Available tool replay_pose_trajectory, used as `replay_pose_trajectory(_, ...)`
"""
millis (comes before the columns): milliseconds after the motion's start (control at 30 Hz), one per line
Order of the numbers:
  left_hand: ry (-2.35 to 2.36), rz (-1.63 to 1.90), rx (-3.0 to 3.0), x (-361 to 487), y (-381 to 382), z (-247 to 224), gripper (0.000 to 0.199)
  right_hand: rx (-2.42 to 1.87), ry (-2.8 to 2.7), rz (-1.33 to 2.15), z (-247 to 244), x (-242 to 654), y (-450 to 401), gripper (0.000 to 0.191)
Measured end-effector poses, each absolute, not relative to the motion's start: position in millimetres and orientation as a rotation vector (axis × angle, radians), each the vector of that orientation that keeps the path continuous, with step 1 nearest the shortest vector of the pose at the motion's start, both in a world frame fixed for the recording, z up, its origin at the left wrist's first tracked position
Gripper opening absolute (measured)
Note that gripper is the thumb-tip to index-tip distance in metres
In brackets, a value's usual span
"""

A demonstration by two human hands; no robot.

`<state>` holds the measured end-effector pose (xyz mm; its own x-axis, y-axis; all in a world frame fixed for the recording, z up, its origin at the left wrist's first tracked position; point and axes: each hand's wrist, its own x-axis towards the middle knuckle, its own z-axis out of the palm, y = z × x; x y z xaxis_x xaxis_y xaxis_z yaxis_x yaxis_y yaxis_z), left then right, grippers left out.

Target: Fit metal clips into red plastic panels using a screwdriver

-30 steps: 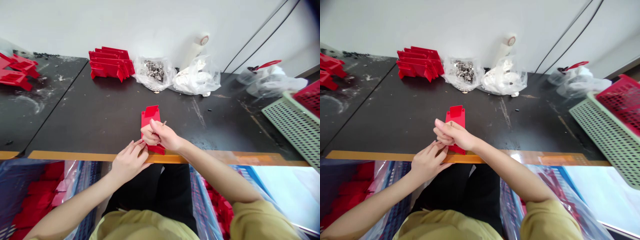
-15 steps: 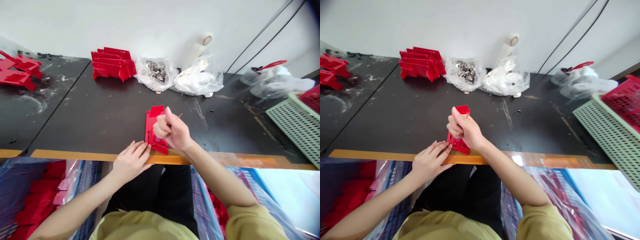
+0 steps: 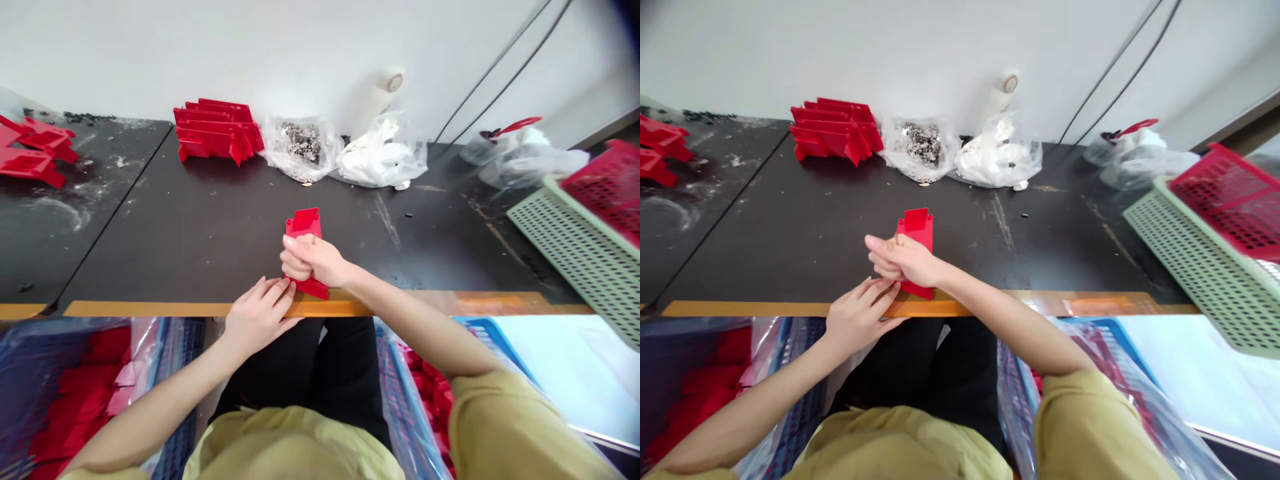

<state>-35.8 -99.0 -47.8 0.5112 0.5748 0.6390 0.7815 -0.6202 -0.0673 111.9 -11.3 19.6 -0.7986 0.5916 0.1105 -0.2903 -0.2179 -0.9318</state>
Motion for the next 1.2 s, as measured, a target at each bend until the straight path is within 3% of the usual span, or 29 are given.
replay_pose_trajectory(400,-1.136,-0.799,-2.421,-35.6,-99.8,-50.9,0.04,-0.54,-1.28,1.722,26.4,149.4,-9.9,0.068)
replay_pose_trajectory(1200,-1.074,-0.831,-2.432,-35.8,-97.3,-50.4,0.031,-0.592,-1.71,1.631,14.4,132.6,-30.7,0.062)
